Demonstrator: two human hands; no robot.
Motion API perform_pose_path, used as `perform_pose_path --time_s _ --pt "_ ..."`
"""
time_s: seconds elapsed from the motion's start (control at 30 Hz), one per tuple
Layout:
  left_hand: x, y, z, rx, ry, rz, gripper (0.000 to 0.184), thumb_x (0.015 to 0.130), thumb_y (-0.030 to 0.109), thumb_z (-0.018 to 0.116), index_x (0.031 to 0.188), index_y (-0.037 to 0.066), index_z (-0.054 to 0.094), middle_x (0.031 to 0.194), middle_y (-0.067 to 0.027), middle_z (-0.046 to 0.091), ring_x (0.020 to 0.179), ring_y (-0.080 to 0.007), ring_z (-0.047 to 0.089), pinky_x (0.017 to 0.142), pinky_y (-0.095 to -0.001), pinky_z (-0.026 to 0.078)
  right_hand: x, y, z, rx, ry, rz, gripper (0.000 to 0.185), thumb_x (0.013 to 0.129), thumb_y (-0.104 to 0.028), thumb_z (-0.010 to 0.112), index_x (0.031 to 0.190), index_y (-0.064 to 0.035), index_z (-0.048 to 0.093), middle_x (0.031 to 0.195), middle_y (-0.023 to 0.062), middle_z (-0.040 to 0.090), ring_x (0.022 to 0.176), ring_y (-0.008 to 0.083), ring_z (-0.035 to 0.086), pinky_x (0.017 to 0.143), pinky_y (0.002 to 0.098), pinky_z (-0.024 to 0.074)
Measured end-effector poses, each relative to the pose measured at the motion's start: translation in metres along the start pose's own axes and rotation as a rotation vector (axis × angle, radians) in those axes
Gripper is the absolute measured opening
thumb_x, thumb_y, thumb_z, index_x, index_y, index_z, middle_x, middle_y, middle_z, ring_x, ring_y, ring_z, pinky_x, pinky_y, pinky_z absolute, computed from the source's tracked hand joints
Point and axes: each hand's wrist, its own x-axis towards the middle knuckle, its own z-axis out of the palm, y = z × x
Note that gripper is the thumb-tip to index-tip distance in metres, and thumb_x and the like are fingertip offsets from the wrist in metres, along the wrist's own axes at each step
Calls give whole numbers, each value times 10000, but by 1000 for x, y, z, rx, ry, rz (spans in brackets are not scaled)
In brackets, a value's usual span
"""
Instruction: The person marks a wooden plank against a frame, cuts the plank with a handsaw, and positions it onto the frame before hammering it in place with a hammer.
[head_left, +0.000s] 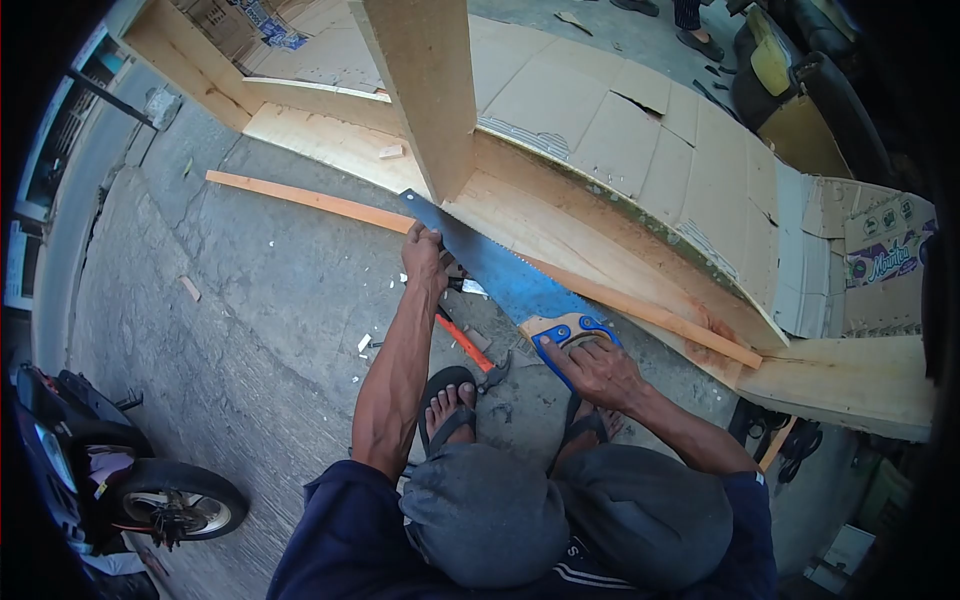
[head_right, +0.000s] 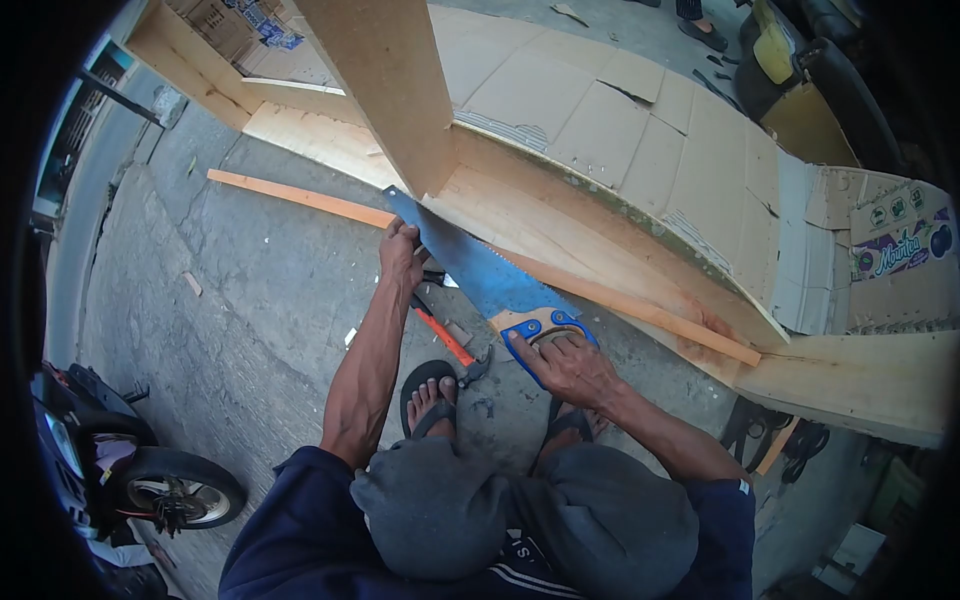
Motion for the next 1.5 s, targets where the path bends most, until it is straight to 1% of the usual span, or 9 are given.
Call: perform_pose_path --time_s 0.1,0.43,0.77,0.83,1.03,1.27,1.37,1.4,1.5 --pt "-3 -3 4 -77 7 9 423 965 42 491 1387 79 495 1093 -61 657 967 -210 662 888 -487 535 -5 -6 -9 23 -159 27 597 840 -50 612 1433 -110 573 610 -4 516 538 156 578 527 334 490" --pt "2 0 4 -69 32 59 470 978 10 488 1443 73 492 1074 -62 658 944 -196 650 862 -470 550 -1 -16 -9 -6 -241 34 629 812 -56 625 1433 -140 583 590 7 501 512 158 571 490 347 483" --pt "7 9 10 -65 41 46 513 983 23 493 1494 65 455 1081 -42 652 925 -176 630 916 -461 513 12 -16 5 49 -106 105 611 815 -68 620 1423 -123 588 574 24 504 503 161 576 511 369 524" --pt "4 1 7 -116 61 100 490 987 -16 487 1475 22 487 1088 -70 658 858 -168 646 774 -372 574 8 -19 2 60 -81 117 605 820 -71 622 1422 -122 589 580 21 511 507 160 578 517 367 527" --pt "8 11 8 -118 36 77 495 1003 1 484 1497 27 458 1071 -64 664 836 -147 646 747 -340 569 14 -21 1 24 -97 121 592 831 -86 620 1421 -113 586 625 25 554 555 157 609 526 354 530" --pt "32 19 4 -186 54 92 420 1017 28 489 1436 13 508 1042 -57 671 826 -151 657 712 -324 568 35 -15 7 18 -34 114 549 794 -86 659 1343 -101 658 589 5 492 494 141 544 506 338 489" --pt "23 9 1 -96 30 84 439 1010 21 491 1449 9 513 1072 -55 675 847 -147 658 738 -301 559 18 -15 8 88 -5 149 534 800 -83 671 1333 -110 665 579 9 499 477 147 539 511 359 501" --pt "23 -6 -3 -60 19 107 486 1019 48 485 1504 69 472 1121 -71 663 894 -182 654 816 -367 551 4 -20 -2 95 -21 133 544 802 -80 668 1346 -110 654 590 12 507 489 153 545 511 363 501" --pt "31 -10 2 -112 96 145 508 1023 42 480 1529 73 446 1121 -55 659 892 -170 647 806 -361 553 16 -15 -3 53 -62 125 533 807 -82 656 1340 -113 657 597 13 502 509 163 553 515 366 505"
